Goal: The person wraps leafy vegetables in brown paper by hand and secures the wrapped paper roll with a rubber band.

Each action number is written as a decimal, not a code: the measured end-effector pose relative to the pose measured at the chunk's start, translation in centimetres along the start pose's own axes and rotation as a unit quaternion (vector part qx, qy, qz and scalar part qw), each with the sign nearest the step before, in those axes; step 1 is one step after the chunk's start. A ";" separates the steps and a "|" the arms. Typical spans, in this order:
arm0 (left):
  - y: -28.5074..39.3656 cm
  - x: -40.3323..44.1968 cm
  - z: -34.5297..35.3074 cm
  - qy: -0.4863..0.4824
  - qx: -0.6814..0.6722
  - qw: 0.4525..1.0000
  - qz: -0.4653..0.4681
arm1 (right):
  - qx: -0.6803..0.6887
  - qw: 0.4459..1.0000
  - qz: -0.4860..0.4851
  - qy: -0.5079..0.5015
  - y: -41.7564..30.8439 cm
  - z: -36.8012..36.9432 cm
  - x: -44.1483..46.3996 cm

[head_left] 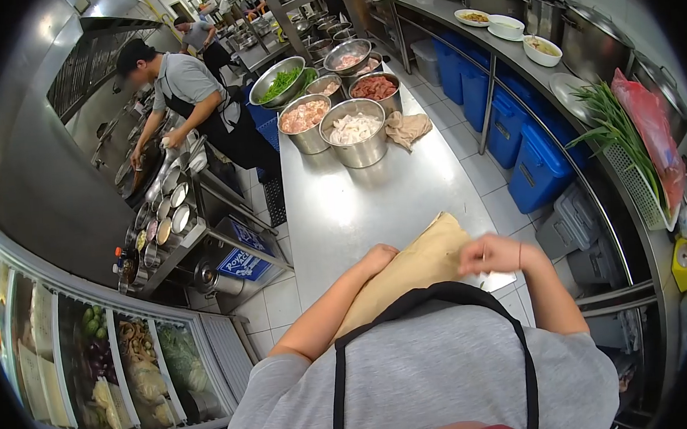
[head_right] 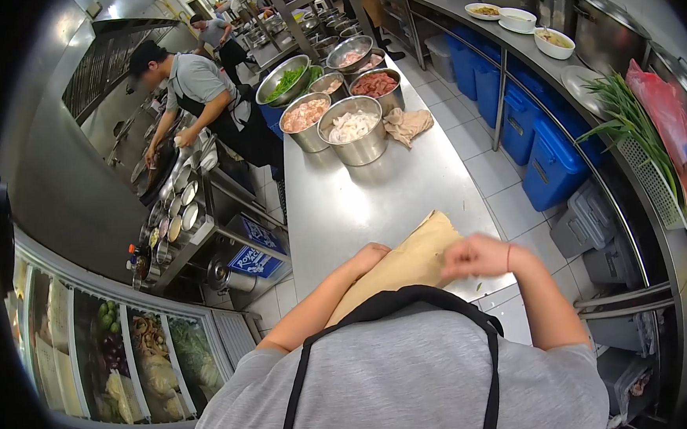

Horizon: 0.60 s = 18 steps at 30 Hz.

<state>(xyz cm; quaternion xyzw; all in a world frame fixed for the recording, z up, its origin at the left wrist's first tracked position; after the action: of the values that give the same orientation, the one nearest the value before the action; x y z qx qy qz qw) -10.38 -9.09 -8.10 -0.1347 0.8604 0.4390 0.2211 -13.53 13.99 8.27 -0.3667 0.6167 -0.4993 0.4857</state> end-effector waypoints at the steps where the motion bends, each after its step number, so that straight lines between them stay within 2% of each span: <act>1: 0.1 -0.2 0.1 -0.007 0.007 1.000 0.006 | -0.054 0.998 0.031 -0.024 1.0 0.9 -0.3; 3: 0.1 -0.4 0.4 -0.028 -0.008 1.000 -0.001 | -0.192 0.975 0.094 -0.060 2.8 1.8 -0.7; 6: 0.2 -0.7 0.9 -0.069 -0.069 0.995 -0.016 | -0.110 0.987 0.120 -0.007 6.1 1.4 -1.3; 7: 0.3 -0.8 1.2 -0.089 -0.114 0.989 -0.026 | -0.130 0.978 0.163 -0.021 7.2 1.4 -1.2; 11: 0.6 -1.7 1.5 -0.116 -0.165 0.979 -0.027 | -0.172 0.967 0.188 0.004 7.3 1.3 -0.8; 13: 1.0 -1.9 1.2 -0.106 -0.211 0.972 -0.010 | -0.196 0.947 0.253 0.025 7.5 0.3 -0.7; 14: 1.0 -2.1 1.1 -0.106 -0.209 0.972 -0.010 | -0.194 0.948 0.252 0.026 8.0 -0.1 -0.8; 16: 1.5 -2.5 0.9 -0.115 -0.257 0.959 0.017 | -0.186 0.968 0.124 0.114 7.8 -2.1 -0.5; 18: 1.7 -2.8 0.4 -0.106 -0.256 0.960 0.038 | -0.210 0.970 0.087 0.084 6.5 -2.8 0.5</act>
<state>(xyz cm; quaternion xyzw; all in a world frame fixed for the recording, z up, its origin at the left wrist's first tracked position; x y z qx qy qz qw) -8.55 -7.67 -5.78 -0.1069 0.6952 0.6643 0.2527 -16.13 15.71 1.94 -0.3623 0.7756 -0.3437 0.3861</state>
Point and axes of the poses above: each hand's wrist, its own x-axis towards the middle knuckle, its own z-axis out of the palm, y = z × x, the point moved 6 cm from there along x, towards the middle knuckle, and after that the axes turned 14 degrees about x, right-handed, at the moved point
